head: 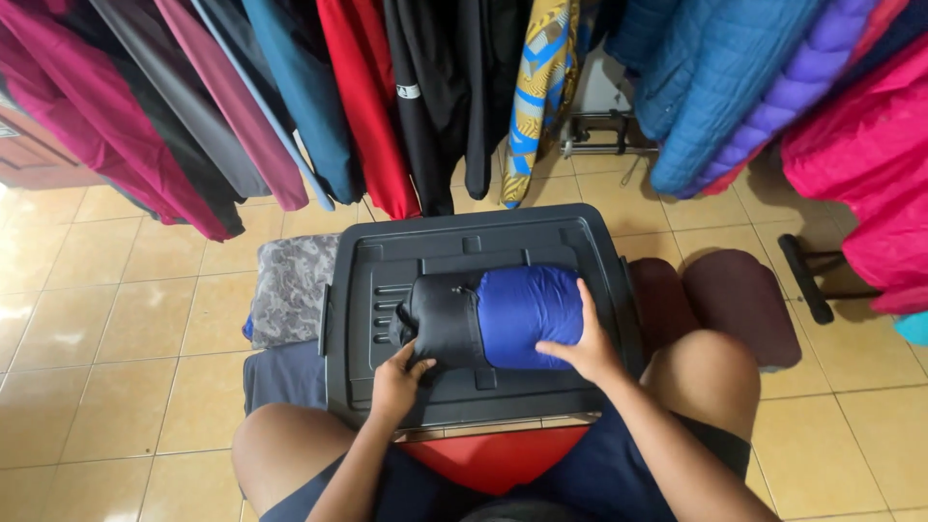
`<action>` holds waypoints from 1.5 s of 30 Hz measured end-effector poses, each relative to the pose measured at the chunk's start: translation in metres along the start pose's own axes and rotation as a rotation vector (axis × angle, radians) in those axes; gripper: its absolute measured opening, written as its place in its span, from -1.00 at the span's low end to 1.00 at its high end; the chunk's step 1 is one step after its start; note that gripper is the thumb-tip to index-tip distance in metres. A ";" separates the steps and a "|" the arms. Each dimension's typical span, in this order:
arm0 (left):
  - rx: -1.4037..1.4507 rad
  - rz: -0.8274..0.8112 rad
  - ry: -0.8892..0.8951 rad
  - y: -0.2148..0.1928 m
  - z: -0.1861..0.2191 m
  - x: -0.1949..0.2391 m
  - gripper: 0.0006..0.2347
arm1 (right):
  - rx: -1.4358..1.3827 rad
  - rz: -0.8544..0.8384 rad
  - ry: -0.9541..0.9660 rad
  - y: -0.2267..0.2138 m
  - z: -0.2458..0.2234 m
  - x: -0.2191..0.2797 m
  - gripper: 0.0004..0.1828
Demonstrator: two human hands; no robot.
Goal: The person removes a blue sleeping bag from a black compression sack and places it on a suitcase. They then fold the empty black sack and place it on the suitcase. The person is sitting on the floor in a room with hanging clothes.
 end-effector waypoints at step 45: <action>0.028 0.291 0.040 -0.018 -0.067 -0.046 -0.86 | -0.375 0.261 0.329 -0.029 0.016 -0.013 -0.45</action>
Point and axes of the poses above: each hand's wrist, its own x-axis away from the middle knuckle, its own y-axis out of the palm, z = x × y, the point moved 3 cm from there along -x, towards the middle knuckle, and after that the axes turned 1 degree about -x, right-handed, at the moved point
